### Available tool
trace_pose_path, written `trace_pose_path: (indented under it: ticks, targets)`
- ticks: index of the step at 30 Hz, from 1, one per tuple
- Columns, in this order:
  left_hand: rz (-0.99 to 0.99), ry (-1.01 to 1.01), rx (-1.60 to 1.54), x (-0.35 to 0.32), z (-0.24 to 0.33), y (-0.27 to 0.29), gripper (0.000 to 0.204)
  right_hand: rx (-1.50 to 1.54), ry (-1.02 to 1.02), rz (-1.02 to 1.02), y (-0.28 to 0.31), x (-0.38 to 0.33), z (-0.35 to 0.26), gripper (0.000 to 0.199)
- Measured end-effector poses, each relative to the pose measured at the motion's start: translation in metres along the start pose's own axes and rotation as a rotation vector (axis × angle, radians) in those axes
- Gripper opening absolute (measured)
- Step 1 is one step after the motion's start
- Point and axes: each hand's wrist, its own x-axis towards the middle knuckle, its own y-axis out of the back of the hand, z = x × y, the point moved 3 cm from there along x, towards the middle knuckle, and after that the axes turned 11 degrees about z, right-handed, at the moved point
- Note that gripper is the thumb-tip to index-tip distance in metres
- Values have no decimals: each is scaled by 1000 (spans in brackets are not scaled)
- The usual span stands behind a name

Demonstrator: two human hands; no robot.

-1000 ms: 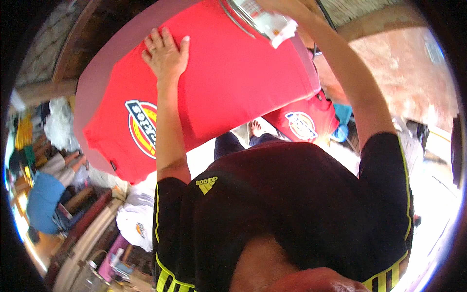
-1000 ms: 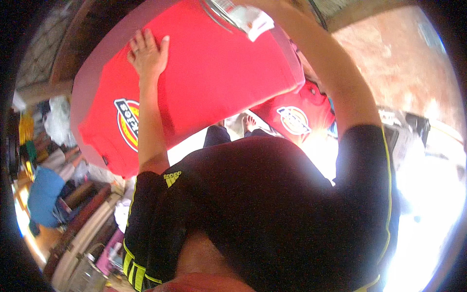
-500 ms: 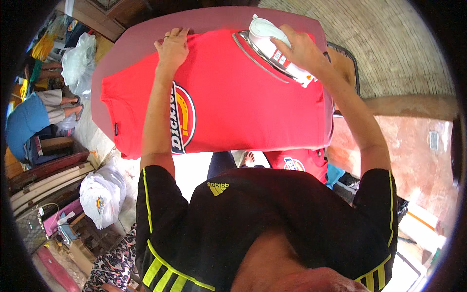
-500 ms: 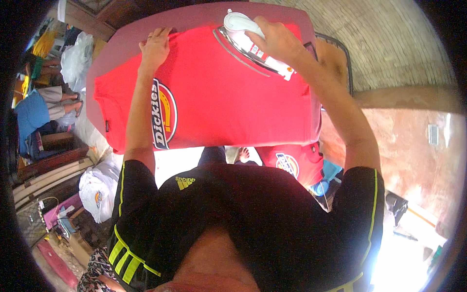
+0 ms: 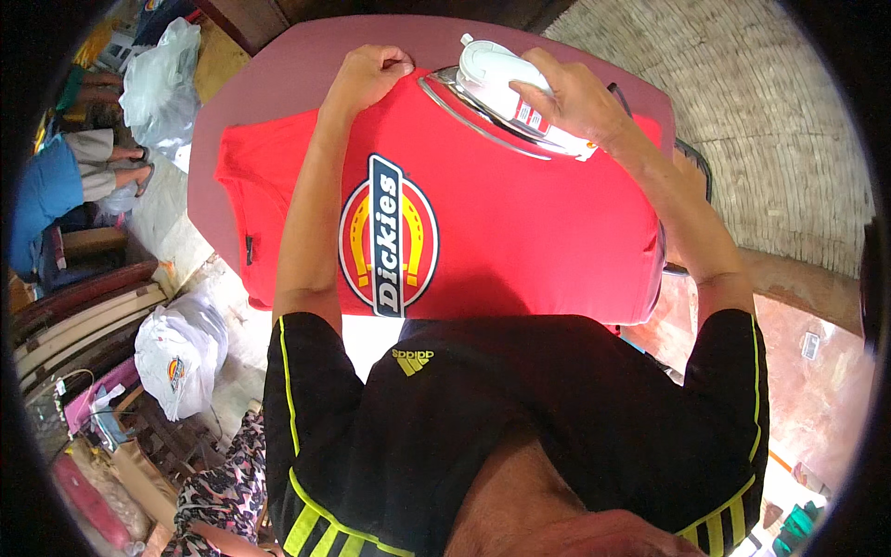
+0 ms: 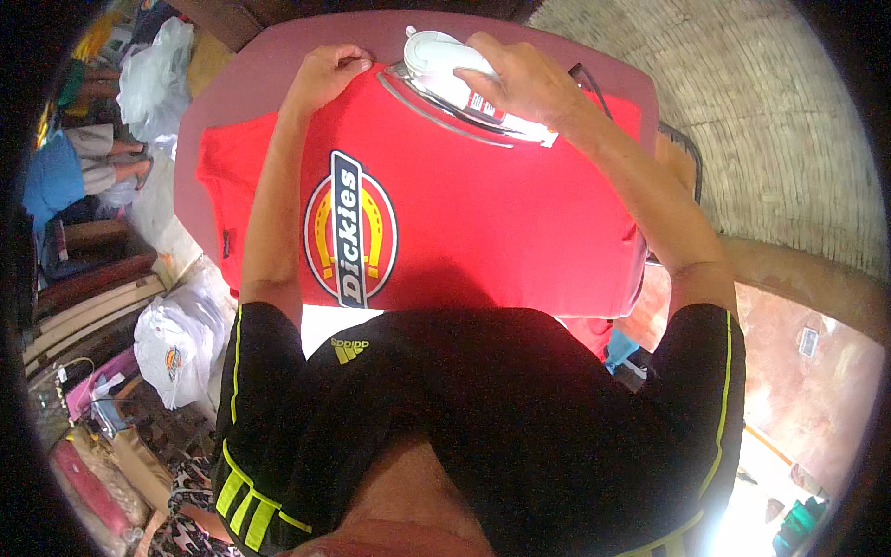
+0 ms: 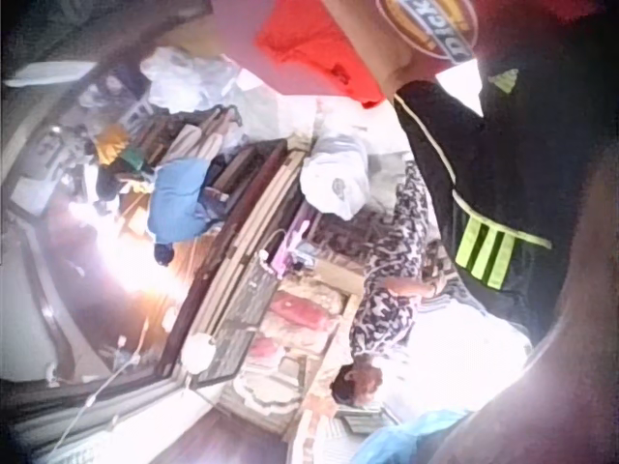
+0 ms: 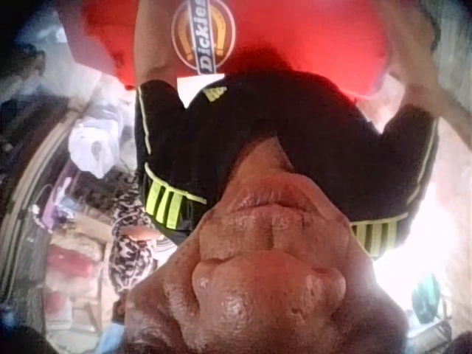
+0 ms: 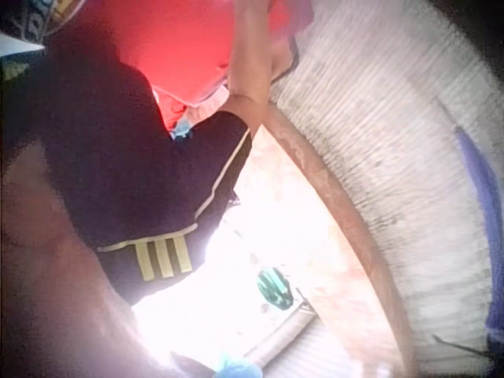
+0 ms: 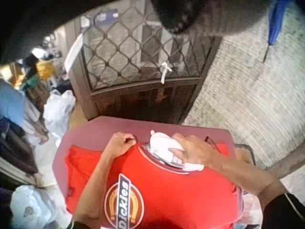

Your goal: The person irons a red Dickies t-shirt on a pink ironing board. They smooth the fabric with their hands, use a white electric iron to press the shirt, and flip it over to iron the other side. The person finishes by folding the shirt and placing it on a nearby surface.

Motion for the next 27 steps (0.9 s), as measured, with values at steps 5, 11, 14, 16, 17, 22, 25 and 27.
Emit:
trace_pose_path:
  ticks: [5,11,14,16,17,22,25,27]
  targets:
    - [85,41,-1,-6,1,5,15,-51,-8,-5,-13,17,-4,32]
    - [335,-98,-43,-18,-7,-4,13,-78,-16,-69,-14,24,-3,32]
    - [322,-17,-88,-21,-14,-8,13,5,-66,-201,-1,23,8,30]
    - [280,-20,-64,-21,-8,-9,15,6,-30,-232,13,14,26,29]
    - [254,-44,-19,-21,-3,-11,17,-52,20,-220,22,5,40,28]
    - [297,-166,50,-26,-8,-13,22,-120,66,-287,75,-35,83,30]
    - [247,-82,12,-27,-11,-12,21,-145,117,-209,105,-70,121,27]
    - [240,-49,-7,-28,-13,-10,21,-154,46,-230,125,-88,140,27]
